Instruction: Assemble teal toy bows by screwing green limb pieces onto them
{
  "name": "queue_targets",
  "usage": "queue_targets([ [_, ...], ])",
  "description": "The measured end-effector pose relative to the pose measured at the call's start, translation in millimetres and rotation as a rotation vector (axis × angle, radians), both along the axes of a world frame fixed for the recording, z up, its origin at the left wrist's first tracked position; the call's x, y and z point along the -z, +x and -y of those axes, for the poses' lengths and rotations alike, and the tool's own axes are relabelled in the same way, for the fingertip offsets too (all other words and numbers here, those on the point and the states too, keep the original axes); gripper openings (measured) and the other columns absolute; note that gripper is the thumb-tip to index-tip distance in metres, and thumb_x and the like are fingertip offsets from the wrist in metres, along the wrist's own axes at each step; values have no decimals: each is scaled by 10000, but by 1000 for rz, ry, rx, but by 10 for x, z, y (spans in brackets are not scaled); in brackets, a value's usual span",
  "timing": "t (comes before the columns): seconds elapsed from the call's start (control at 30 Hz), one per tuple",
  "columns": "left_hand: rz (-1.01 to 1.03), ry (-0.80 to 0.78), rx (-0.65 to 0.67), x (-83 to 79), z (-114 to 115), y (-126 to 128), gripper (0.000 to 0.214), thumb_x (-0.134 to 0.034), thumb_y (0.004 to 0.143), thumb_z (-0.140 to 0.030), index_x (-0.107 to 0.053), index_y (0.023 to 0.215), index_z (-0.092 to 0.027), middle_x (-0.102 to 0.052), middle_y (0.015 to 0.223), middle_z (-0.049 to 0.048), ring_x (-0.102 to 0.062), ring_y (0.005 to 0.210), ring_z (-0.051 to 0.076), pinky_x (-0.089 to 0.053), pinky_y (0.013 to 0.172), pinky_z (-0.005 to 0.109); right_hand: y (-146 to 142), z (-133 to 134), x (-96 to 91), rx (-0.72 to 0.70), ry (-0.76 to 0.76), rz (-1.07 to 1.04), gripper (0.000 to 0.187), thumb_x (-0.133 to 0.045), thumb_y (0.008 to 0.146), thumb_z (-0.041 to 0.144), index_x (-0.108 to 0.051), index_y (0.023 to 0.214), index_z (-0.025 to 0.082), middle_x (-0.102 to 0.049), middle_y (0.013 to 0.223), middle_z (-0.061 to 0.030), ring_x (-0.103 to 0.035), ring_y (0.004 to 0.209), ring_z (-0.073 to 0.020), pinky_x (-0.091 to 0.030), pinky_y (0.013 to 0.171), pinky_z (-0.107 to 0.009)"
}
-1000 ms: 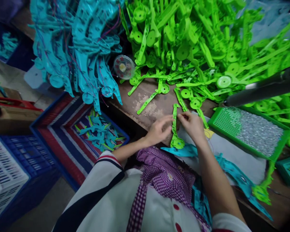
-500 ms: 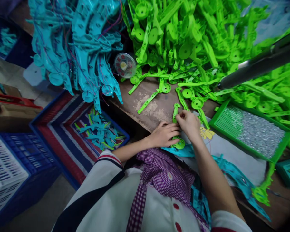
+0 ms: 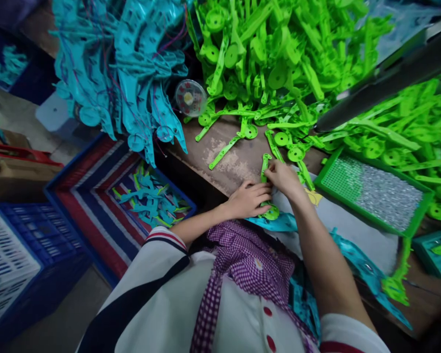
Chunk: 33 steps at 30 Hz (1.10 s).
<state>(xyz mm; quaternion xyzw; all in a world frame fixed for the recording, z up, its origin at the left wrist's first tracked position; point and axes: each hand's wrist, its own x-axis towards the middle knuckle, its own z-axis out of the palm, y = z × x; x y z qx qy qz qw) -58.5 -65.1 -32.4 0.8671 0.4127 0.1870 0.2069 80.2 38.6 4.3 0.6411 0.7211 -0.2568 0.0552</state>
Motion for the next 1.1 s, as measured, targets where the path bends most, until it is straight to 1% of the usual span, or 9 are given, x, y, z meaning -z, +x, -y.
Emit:
queue_targets([
  [0.13, -2, -19, -10, -5, -1, 4, 375, -449, 1039, -431, -692, 1200, -195, -662, 1390, 104, -529, 1390, 251, -362, 1105, 489, 43, 87, 66, 31, 98, -154, 212, -561, 860, 267, -634, 1049, 205, -730, 940, -89, -630, 831, -246, -399, 716, -324],
  [0.23, 9, -14, -6, 12, -5, -1, 367, -464, 1034, -429, -698, 1197, -198, -661, 1392, 102, -535, 1383, 246, -362, 1120, 478, 66, 126, 126, 82, 152, -219, 169, -551, 863, 295, -638, 981, 209, -717, 901, -84, -613, 813, -237, -412, 726, -325],
  [0.4, 67, -27, 5, 22, -12, -30, 376, -485, 1031, -439, -680, 1246, -201, -664, 1391, 94, -511, 1413, 227, -381, 1120, 457, 113, 91, 141, 83, 102, -305, 151, -578, 807, 314, -651, 874, 201, -711, 809, -62, -604, 743, -213, -422, 705, -316],
  [0.53, 91, -31, 1, 5, -16, -36, 378, -479, 1035, -448, -682, 1238, -203, -677, 1373, 82, -522, 1406, 215, -383, 1122, 447, 159, 125, 79, 135, 155, -235, 268, -569, 844, 412, -698, 895, 182, -746, 868, -102, -655, 817, -248, -441, 742, -341],
  [0.6, 92, -34, -5, -3, -19, -30, 372, -486, 1031, -450, -691, 1222, -205, -686, 1361, 80, -531, 1398, 217, -385, 1119, 447, 164, 148, 61, 146, 174, -219, 294, -563, 853, 427, -715, 898, 179, -755, 875, -114, -670, 849, -261, -445, 751, -345],
  [0.7, 89, -45, -9, -11, -26, -22, 372, -486, 1030, -452, -697, 1215, -207, -694, 1348, 78, -539, 1391, 221, -386, 1112, 447, 151, 152, 66, 177, 145, -256, 274, -578, 832, 414, -715, 837, 176, -749, 828, -101, -672, 817, -248, -443, 734, -329],
  [0.83, 84, -50, -4, -18, -28, -18, 366, -490, 1030, -444, -702, 1216, -211, -700, 1339, 74, -532, 1398, 230, -374, 1116, 457, 130, 122, 90, 227, 86, -311, 270, -583, 806, 417, -705, 803, 176, -719, 750, -65, -634, 725, -213, -430, 691, -308],
  [0.97, 76, -40, -10, -8, -19, -12, 363, -500, 1024, -442, -708, 1208, -208, -697, 1339, 91, -530, 1398, 243, -370, 1115, 469, 139, 78, 107, 219, 49, -296, 238, -601, 778, 403, -675, 766, 177, -690, 714, -48, -602, 690, -191, -408, 669, -296],
  [1.1, 89, -7, -13, 9, -9, -6, 380, -476, 1034, -450, -705, 1201, -198, -704, 1325, 87, -543, 1383, 233, -372, 1115, 457, 172, 12, 143, 190, -13, -369, 223, -626, 757, 396, -625, 716, 177, -650, 663, -29, -563, 649, -165, -383, 631, -279],
])
